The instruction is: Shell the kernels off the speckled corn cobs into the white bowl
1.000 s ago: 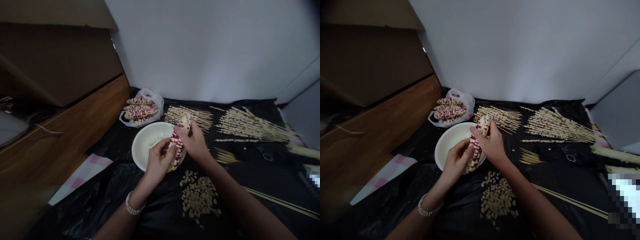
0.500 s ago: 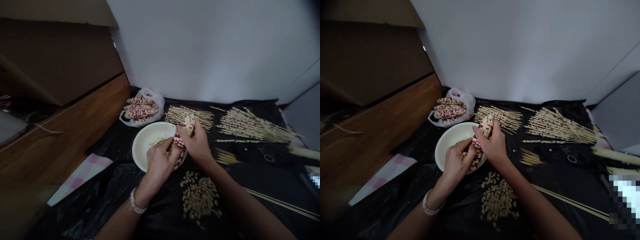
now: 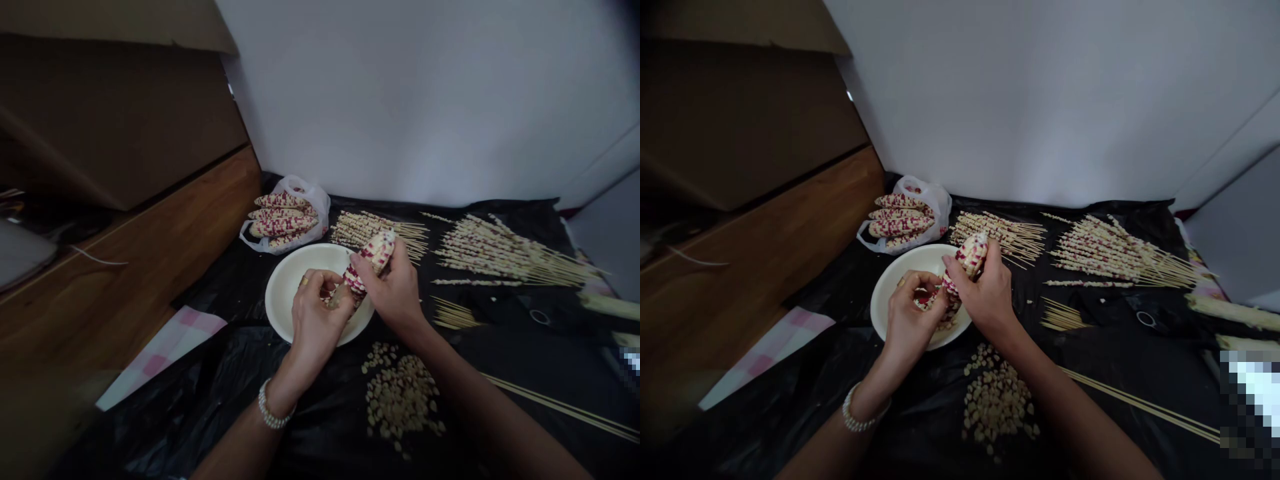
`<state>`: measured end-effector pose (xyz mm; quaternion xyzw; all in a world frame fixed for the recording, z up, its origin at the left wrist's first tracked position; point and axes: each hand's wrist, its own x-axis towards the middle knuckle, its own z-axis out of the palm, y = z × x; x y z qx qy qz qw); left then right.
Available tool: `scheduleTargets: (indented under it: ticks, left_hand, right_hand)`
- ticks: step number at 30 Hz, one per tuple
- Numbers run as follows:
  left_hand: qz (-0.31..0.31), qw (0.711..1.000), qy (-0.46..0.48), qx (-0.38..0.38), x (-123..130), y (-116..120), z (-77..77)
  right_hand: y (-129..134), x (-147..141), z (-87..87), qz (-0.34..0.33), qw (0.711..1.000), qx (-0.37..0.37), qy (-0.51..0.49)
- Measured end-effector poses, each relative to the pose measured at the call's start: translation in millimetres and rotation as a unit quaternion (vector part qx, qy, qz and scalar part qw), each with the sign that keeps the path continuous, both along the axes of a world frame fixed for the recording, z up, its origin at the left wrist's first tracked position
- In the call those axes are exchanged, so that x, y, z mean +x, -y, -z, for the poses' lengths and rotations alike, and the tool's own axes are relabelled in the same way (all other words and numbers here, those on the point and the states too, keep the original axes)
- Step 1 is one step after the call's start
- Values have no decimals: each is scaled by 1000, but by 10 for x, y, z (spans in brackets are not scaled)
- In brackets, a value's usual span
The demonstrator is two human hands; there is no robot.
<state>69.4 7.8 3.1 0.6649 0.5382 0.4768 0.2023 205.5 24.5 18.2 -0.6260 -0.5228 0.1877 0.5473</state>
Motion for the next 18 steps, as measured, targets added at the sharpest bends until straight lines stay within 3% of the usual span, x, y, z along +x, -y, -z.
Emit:
scheduleTargets:
  ticks: [5,10,18]
  left_hand:
    - [3,999,35,2,21,-8,26]
    - [0,997,13,74,22,-2,19]
    - [21,979,-62,193,-23,6,26]
  right_hand:
    - [35,-32,-8,-5,999,33,0]
    - [56,-51,-20,-16,999,48,-14]
    - [17,-7,6,-29,999,8,-29]
